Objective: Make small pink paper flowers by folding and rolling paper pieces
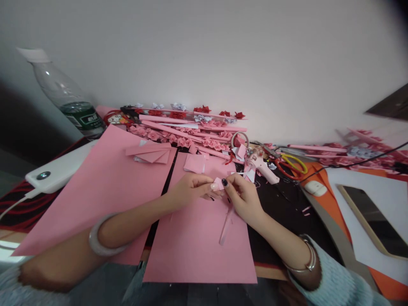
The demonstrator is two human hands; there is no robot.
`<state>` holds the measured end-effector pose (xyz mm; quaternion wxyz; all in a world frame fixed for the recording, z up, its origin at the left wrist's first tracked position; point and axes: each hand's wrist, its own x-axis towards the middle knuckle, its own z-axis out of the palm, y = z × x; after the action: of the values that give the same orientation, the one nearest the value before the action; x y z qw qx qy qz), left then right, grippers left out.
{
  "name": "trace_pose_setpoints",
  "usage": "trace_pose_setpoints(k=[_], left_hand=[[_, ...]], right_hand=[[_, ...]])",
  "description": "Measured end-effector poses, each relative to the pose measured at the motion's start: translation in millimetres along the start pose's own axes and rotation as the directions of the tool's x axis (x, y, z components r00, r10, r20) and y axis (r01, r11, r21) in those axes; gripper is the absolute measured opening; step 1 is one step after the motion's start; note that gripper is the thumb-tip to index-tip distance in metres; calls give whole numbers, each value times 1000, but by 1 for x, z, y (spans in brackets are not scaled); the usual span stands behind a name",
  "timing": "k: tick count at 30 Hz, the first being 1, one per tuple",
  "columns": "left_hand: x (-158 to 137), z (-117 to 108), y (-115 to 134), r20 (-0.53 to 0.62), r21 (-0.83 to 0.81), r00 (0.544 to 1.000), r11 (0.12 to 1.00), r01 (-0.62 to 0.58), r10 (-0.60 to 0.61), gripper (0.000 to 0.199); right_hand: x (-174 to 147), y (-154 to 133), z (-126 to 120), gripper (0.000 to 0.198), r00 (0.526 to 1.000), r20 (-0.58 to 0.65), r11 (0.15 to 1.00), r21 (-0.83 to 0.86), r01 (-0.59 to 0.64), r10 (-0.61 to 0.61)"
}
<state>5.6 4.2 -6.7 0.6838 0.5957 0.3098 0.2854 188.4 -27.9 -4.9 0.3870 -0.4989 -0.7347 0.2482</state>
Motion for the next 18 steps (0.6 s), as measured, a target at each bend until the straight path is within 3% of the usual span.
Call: trace_pose_setpoints(k=[7, 18], left_hand=[[0, 2, -1, -23, 24, 1000, 1000, 2, -1, 17], [1, 1, -2, 3, -19, 1000, 1000, 20, -20, 24]], right_hand=[[-2, 0, 1, 16, 1000, 20, 1000, -9, 3, -3], [-1, -1, 1, 16, 999, 40, 1000, 4, 2, -2]])
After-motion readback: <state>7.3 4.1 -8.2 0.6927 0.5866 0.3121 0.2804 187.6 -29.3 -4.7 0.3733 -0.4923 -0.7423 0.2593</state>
